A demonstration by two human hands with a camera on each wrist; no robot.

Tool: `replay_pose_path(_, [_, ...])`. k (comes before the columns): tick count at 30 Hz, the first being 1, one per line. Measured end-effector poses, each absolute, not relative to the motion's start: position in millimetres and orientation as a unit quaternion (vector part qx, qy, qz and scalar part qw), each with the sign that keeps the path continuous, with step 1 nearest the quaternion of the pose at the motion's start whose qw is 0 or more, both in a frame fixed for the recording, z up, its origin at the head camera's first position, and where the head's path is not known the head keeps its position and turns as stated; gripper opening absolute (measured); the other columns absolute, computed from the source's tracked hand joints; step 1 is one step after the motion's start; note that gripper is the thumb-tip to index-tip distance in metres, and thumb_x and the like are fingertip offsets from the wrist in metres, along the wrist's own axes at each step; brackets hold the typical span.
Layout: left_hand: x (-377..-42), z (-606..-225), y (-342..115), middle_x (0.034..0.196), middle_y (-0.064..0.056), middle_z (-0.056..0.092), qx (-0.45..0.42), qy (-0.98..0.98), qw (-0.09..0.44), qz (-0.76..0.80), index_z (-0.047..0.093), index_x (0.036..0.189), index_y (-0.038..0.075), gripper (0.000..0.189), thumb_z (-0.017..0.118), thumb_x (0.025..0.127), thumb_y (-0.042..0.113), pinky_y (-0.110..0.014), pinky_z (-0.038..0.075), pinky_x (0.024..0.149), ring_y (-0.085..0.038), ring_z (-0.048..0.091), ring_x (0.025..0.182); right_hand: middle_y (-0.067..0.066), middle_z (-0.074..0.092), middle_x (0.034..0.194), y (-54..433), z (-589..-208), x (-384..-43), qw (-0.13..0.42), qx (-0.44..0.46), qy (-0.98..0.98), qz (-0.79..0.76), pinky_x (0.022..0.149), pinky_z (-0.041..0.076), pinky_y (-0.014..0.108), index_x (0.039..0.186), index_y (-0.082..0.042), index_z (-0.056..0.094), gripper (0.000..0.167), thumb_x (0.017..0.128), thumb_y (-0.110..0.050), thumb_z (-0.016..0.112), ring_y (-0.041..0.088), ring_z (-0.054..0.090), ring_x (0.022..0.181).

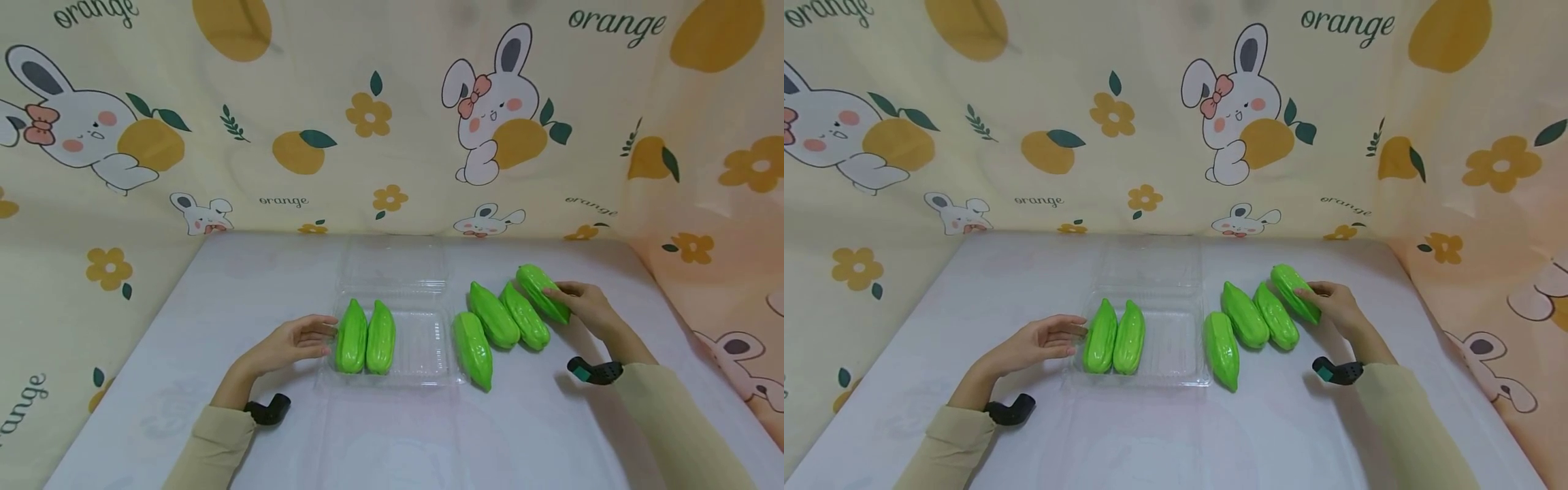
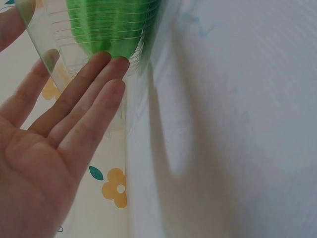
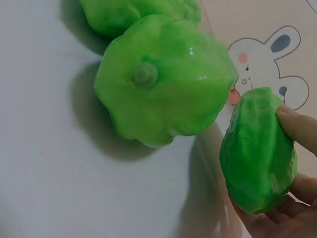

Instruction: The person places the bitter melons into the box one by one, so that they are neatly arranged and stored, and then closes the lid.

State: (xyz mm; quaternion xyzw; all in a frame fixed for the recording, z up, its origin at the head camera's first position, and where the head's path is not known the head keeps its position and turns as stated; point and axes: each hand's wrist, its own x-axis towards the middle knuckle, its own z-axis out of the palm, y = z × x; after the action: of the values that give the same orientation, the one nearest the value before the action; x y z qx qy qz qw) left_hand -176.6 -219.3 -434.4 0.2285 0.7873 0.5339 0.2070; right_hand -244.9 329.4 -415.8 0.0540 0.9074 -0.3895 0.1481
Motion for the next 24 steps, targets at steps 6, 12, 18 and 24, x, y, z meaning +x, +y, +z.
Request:
replay_pose_path(6, [-176.5,-433.3,-219.0,0.139,-0.029,0.05,0.229,0.792,0.205,0.527,0.041,0.141,-0.002,0.059,0.064,0.093,0.021,-0.034,0.053,0.102,-0.045,0.051,0.128,0.036,0.025,0.151,329.3,-413.0,-241.8,0.135,0.052,0.905,-0.399,0.112,0.036,0.062,0.147,0.011,0.023,0.088,0.096,-0.058,0.043,0.049,0.033,0.136])
replay_pose_path(12, [-176.4,-432.6,-218.5,0.138,-0.029,0.051,0.228,0.794,0.203,0.525,0.041,0.141,-0.003,0.058,0.064,0.093,0.021,-0.035,0.052,0.102,-0.045,0.051,0.128,0.035,0.026,0.152,328.1,-410.9,-239.7,0.128,0.056,0.898,-0.417,0.112,0.035,0.062,0.148,0.009,0.022,0.089,0.096,-0.06,0.042,0.048,0.035,0.135])
replay_pose_path(18, [-176.2,-432.4,-218.4,0.138,-0.029,0.051,0.226,0.796,0.203,0.524,0.041,0.141,-0.002,0.059,0.065,0.093,0.022,-0.036,0.052,0.103,-0.045,0.051,0.128,0.034,0.028,0.152,326.4,-409.3,-237.3,0.124,0.058,0.893,-0.43,0.111,0.038,0.059,0.149,0.009,0.021,0.09,0.095,-0.06,0.042,0.046,0.037,0.135])
replay_pose_path(24, [-176.4,-432.6,-218.8,0.138,-0.03,0.051,0.225,0.793,0.206,0.528,0.041,0.141,-0.003,0.06,0.065,0.092,0.022,-0.033,0.053,0.102,-0.045,0.051,0.127,0.032,0.036,0.148,324.9,-407.1,-235.6,0.111,0.053,0.897,-0.424,0.082,0.048,0.011,0.148,0.009,0.024,0.087,0.096,-0.059,0.043,0.03,0.05,0.122])
